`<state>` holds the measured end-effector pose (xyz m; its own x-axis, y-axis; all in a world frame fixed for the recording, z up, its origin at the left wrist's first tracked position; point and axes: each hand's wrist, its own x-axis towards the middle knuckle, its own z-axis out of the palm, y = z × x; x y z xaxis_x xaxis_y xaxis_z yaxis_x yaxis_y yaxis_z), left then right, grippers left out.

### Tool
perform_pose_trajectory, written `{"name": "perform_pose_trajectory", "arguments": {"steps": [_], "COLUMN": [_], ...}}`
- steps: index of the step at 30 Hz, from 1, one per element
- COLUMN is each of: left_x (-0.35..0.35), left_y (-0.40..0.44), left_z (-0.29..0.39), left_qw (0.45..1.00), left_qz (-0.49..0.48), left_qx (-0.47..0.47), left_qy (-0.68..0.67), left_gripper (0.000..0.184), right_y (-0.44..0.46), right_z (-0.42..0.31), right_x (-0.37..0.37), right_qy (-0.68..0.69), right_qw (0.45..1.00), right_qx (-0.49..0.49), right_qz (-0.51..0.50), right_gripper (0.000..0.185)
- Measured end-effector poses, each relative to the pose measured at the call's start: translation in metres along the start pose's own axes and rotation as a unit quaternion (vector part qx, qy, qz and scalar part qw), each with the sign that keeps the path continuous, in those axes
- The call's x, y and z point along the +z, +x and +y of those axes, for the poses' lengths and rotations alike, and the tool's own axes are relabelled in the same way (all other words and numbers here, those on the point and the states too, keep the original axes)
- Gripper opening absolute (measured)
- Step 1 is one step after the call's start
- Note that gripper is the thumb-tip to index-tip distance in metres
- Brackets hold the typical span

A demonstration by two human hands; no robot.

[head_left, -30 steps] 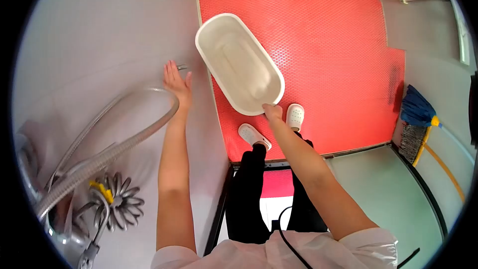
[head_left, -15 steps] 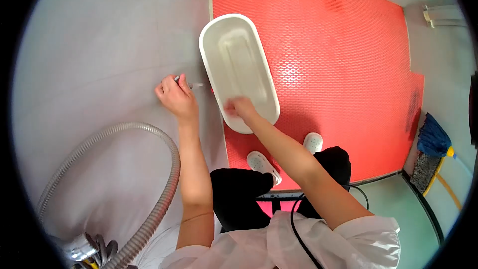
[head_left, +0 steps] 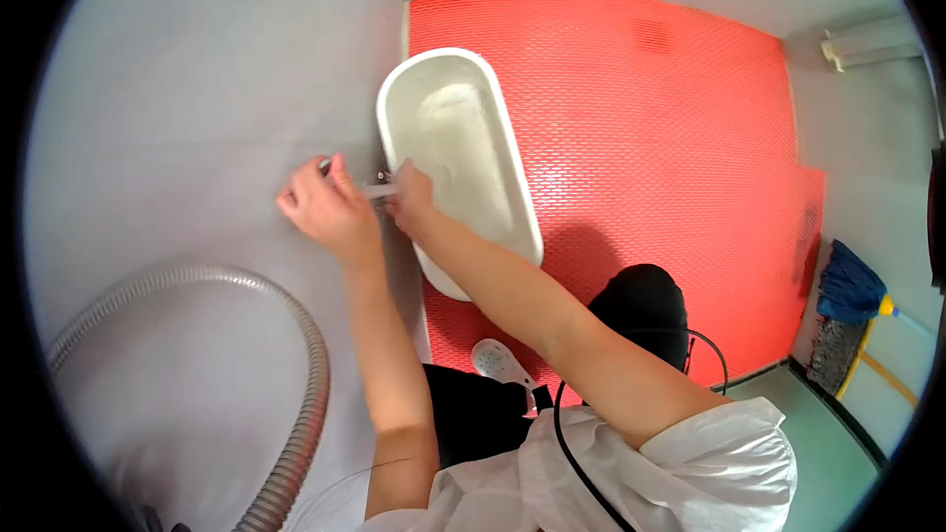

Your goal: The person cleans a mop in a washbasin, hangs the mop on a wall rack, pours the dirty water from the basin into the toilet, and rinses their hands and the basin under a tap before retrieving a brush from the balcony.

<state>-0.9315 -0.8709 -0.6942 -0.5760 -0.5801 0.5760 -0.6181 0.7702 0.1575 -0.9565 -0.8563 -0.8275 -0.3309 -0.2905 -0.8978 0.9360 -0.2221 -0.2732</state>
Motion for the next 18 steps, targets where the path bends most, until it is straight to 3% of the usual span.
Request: {"name": "perform_pose_trajectory", "arguments": {"steps": [1, 3, 4, 6, 7, 8, 9, 10, 11, 13, 14, 15, 16, 17, 18], "left_x": [0.003, 0.006, 0.007, 0.014, 0.022, 0.033, 0.053, 0.099, 0.100, 0.092, 0.085, 0.081, 0.080, 0.096, 0.125], "left_y": [-0.006, -0.018, -0.031, -0.070, -0.081, -0.090, -0.102, -0.125, -0.123, -0.100, -0.087, -0.073, -0.066, -0.074, -0.091], "left_z": [0.004, 0.014, 0.023, 0.039, 0.034, 0.021, 0.003, -0.043, -0.037, -0.022, -0.017, -0.013, -0.014, -0.024, -0.040], "left_qw": [1.000, 0.949, 0.947, 0.916, 0.915, 0.775, 0.551, 0.264, 0.258, 0.282, 0.296, 0.313, 0.332, 0.339, 0.249], "left_qz": [-0.002, 0.211, 0.212, 0.206, 0.207, 0.101, -0.018, -0.160, -0.161, -0.191, -0.207, -0.221, -0.234, -0.229, -0.280], "left_qx": [-0.002, -0.080, -0.080, -0.195, -0.195, -0.382, -0.528, -0.426, -0.426, -0.443, -0.452, -0.460, -0.470, -0.473, -0.369], "left_qy": [-0.014, -0.219, -0.228, -0.284, -0.288, -0.493, -0.646, -0.850, -0.852, -0.830, -0.816, -0.801, -0.784, -0.780, -0.850], "left_gripper": [0.024, 0.022, 0.022, 0.027, 0.027, 0.029, 0.032, 0.038, 0.038, 0.039, 0.040, 0.041, 0.041, 0.041, 0.044], "right_y": [-0.004, 0.001, 0.004, -0.003, -0.008, -0.006, 0.000, 0.002, -0.012, -0.050, -0.037, -0.012, 0.001, -0.002, -0.009], "right_z": [-0.003, -0.003, -0.002, 0.002, 0.003, 0.009, 0.017, 0.022, 0.019, 0.002, -0.008, -0.024, -0.030, -0.027, -0.025], "right_x": [0.000, 0.000, 0.002, 0.010, 0.012, 0.006, -0.006, -0.016, -0.022, -0.028, -0.027, -0.024, -0.020, -0.022, -0.026], "right_qy": [0.007, -0.058, -0.124, -0.090, -0.059, -0.060, -0.252, -0.429, -0.432, -0.546, -0.546, -0.558, -0.536, -0.534, -0.500], "right_qw": [1.000, 0.996, 0.986, 0.985, 0.982, 0.981, 0.912, 0.786, 0.784, 0.497, 0.497, 0.650, 0.764, 0.765, 0.792], "right_qx": [-0.015, -0.053, -0.079, -0.120, -0.154, -0.159, -0.296, -0.412, -0.414, -0.670, -0.670, -0.496, -0.291, -0.286, -0.289], "right_qz": [-0.016, -0.043, -0.078, -0.082, -0.092, -0.090, -0.135, -0.170, -0.166, -0.074, -0.073, -0.144, -0.211, -0.219, -0.198], "right_gripper": [0.031, 0.029, 0.028, 0.024, 0.022, 0.022, 0.020, 0.022, 0.022, 0.030, 0.030, 0.035, 0.039, 0.039, 0.043]}}
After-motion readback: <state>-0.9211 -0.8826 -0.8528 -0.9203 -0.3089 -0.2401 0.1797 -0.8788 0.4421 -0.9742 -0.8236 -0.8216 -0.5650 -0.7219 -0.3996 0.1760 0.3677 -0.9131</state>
